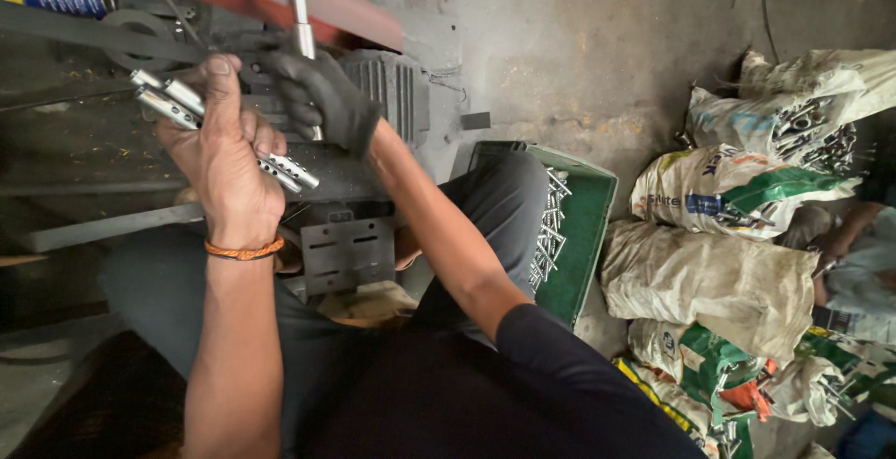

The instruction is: The person sits on the floor holding several perforated metal cylindrical shanks in one hand. They insert a long steel rod into each shank and press the assembly against the machine beside them, then set the finished shank into a green bin and continue with the next one.

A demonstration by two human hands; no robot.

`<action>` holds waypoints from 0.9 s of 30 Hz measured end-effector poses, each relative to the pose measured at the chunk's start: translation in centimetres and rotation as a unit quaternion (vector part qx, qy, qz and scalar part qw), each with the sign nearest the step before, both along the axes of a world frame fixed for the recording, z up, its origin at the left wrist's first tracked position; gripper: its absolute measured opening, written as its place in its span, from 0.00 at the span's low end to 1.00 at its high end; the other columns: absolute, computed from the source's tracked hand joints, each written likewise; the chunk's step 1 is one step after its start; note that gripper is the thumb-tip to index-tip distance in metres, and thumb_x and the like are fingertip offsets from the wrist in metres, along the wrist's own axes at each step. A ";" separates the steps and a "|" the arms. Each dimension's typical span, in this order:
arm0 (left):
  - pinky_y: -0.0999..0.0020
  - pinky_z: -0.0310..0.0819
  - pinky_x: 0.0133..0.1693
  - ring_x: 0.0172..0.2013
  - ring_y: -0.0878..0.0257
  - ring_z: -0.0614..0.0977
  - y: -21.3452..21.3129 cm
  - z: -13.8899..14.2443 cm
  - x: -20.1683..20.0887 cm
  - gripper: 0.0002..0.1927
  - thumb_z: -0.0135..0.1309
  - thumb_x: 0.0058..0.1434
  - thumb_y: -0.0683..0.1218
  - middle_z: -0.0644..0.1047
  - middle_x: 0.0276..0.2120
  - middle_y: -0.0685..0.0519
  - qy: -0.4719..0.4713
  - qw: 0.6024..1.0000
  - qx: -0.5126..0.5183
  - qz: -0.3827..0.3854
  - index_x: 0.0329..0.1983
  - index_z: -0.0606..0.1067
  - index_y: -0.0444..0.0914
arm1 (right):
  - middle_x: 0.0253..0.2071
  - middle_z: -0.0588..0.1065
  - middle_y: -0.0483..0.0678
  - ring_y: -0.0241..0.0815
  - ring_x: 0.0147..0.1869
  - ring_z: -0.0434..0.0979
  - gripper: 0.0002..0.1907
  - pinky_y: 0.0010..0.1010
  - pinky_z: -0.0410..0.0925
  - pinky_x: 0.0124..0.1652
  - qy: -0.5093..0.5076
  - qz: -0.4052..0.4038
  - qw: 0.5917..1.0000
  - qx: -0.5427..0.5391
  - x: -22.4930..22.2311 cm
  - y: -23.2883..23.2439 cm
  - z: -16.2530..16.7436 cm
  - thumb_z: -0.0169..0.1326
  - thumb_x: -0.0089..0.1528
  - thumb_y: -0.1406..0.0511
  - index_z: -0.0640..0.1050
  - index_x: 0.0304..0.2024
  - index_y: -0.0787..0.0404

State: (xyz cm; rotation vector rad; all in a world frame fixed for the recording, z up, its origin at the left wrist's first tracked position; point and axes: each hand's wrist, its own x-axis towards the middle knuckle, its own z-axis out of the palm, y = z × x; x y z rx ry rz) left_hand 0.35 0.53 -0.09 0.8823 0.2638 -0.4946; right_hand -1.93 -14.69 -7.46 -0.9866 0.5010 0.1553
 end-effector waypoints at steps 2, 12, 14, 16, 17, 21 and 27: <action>0.73 0.63 0.21 0.17 0.71 0.67 0.1 -0.1 0.0 0.13 0.66 0.68 0.50 0.73 0.26 0.58 0.005 1.000 -0.011 0.011 0.42 0.76 0.38 | 0.18 0.58 0.36 0.31 0.17 0.57 0.13 0.31 0.55 0.16 -0.018 -0.006 0.999 -0.028 -0.6 -0.1 0.3 0.49 0.68 0.59 0.76 0.41 0.63; 0.72 0.62 0.20 0.18 0.71 0.66 -0.2 -0.6 -0.1 0.14 0.67 0.68 0.49 0.72 0.26 0.58 0.009 1.000 -0.021 0.019 0.43 0.75 0.37 | 0.30 0.71 0.42 0.33 0.31 0.73 0.06 0.26 0.67 0.31 -0.243 0.103 0.771 -0.579 -3.3 1.0 -2.6 0.52 0.69 0.64 0.76 0.48 0.58; 0.73 0.62 0.21 0.17 0.71 0.65 0.0 -0.6 0.0 0.14 0.67 0.68 0.50 0.66 0.21 0.59 0.006 1.000 -0.016 0.019 0.43 0.75 0.36 | 0.27 0.68 0.48 0.39 0.27 0.66 0.10 0.34 0.60 0.26 -0.033 0.043 0.940 -0.337 -4.3 1.7 -3.4 0.52 0.70 0.63 0.76 0.41 0.66; 0.72 0.62 0.21 0.18 0.70 0.65 0.1 -0.7 0.0 0.14 0.66 0.69 0.50 0.64 0.19 0.59 0.001 1.000 -0.008 0.016 0.42 0.76 0.36 | 0.27 0.69 0.52 0.47 0.29 0.67 0.12 0.39 0.61 0.28 -0.043 0.061 0.927 -0.368 -5.3 2.1 -3.7 0.54 0.63 0.63 0.75 0.39 0.68; 0.72 0.62 0.21 0.18 0.70 0.66 0.1 -0.8 0.0 0.14 0.66 0.68 0.50 0.65 0.20 0.59 0.001 1.000 -0.009 0.016 0.42 0.76 0.37 | 0.30 0.72 0.53 0.51 0.32 0.72 0.14 0.40 0.66 0.32 -0.158 0.104 0.831 -0.524 -5.9 2.0 -3.6 0.56 0.55 0.63 0.75 0.40 0.65; 0.72 0.63 0.23 0.20 0.70 0.66 0.1 -1.3 0.2 0.14 0.65 0.69 0.51 0.66 0.21 0.60 0.015 0.999 -0.032 -0.010 0.42 0.75 0.38 | 0.29 0.74 0.50 0.52 0.34 0.76 0.10 0.40 0.70 0.36 -0.213 0.167 0.750 -0.603 -7.6 3.2 -2.8 0.55 0.54 0.69 0.74 0.38 0.60; 0.68 0.67 0.31 0.25 0.70 0.67 1.1 -2.2 0.6 0.12 0.61 0.73 0.51 0.66 0.25 0.61 0.047 0.983 -0.163 -0.067 0.46 0.76 0.38 | 0.16 0.63 0.39 0.33 0.14 0.60 0.10 0.26 0.56 0.14 0.000 -0.023 1.000 0.012 -11.6 4.2 -0.3 0.49 0.70 0.63 0.71 0.33 0.57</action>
